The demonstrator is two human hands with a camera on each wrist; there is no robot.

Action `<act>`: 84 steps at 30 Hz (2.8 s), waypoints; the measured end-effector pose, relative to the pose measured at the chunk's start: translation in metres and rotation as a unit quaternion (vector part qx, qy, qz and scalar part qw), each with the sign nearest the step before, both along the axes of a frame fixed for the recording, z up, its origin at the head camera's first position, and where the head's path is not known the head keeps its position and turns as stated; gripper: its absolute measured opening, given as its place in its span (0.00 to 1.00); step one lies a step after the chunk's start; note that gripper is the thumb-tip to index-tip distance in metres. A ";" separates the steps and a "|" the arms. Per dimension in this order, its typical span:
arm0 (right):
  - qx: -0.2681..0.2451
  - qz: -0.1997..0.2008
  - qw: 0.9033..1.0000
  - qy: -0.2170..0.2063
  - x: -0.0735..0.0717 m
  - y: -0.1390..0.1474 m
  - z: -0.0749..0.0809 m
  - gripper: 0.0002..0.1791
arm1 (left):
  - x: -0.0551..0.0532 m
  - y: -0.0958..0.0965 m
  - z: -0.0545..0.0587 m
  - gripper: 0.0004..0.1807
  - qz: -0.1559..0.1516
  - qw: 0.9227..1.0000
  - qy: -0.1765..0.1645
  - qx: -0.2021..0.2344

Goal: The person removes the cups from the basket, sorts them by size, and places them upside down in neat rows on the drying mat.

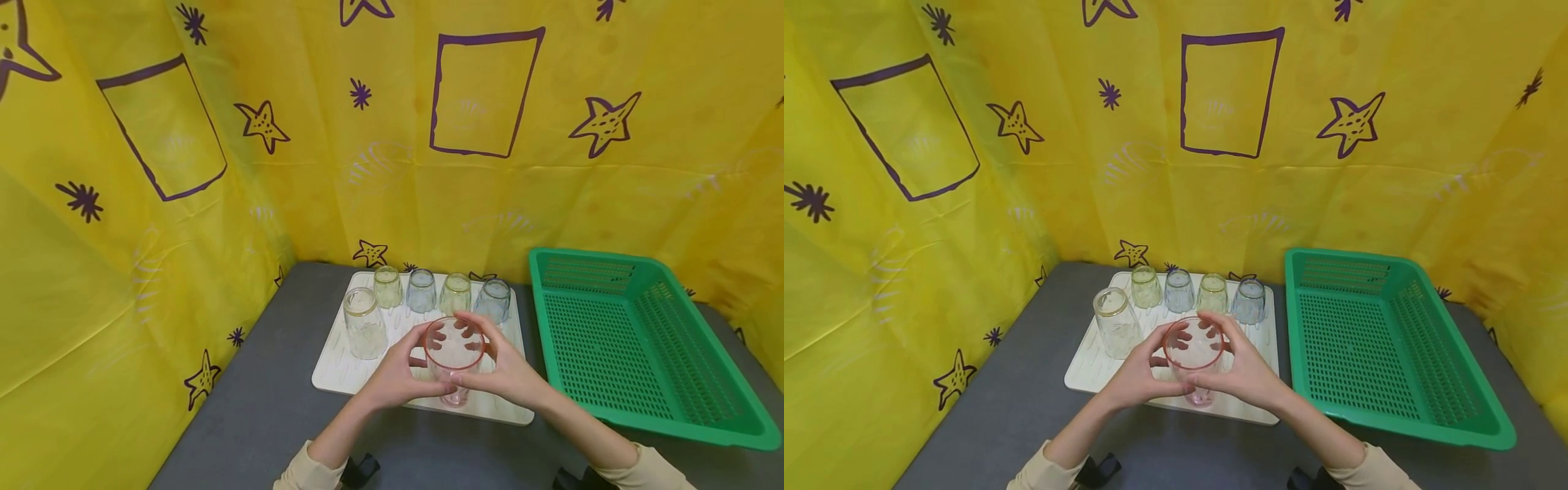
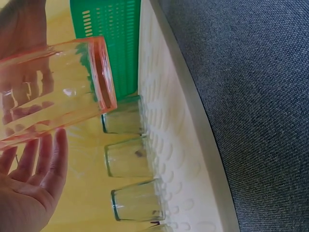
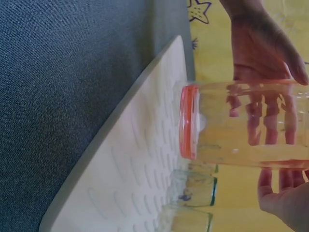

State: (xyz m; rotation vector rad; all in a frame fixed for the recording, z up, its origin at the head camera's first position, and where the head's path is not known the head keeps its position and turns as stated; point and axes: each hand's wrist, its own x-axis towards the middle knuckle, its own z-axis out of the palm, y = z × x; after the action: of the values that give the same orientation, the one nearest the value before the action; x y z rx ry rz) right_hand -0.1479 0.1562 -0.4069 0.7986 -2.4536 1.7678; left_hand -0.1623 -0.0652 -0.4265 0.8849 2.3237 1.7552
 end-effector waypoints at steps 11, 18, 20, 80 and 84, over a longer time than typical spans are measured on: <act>-0.026 0.024 0.999 0.021 0.002 0.002 0.001 0.47 | 0.004 -0.002 -0.004 0.45 0.026 0.999 0.004 0.046; -0.023 0.023 0.998 0.046 0.003 0.008 -0.012 0.44 | 0.003 -0.005 -0.008 0.43 0.002 0.986 -0.029 0.164; -0.015 0.017 0.999 0.032 0.003 0.009 -0.018 0.44 | 0.002 -0.005 -0.009 0.44 -0.014 0.978 -0.039 0.206; -0.195 -0.010 0.965 -0.174 0.012 0.014 -0.025 0.43 | 0.003 -0.027 -0.009 0.38 0.005 0.985 -0.051 0.165; -0.257 0.015 0.937 -0.235 0.014 0.012 -0.026 0.39 | 0.004 -0.025 -0.011 0.38 0.008 0.981 -0.046 0.188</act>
State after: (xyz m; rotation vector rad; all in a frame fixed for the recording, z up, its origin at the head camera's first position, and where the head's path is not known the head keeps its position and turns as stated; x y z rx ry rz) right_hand -0.1341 0.1680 -0.4332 0.3971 -2.0045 2.6974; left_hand -0.1587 -0.0904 -0.4372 0.8091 1.9823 2.2344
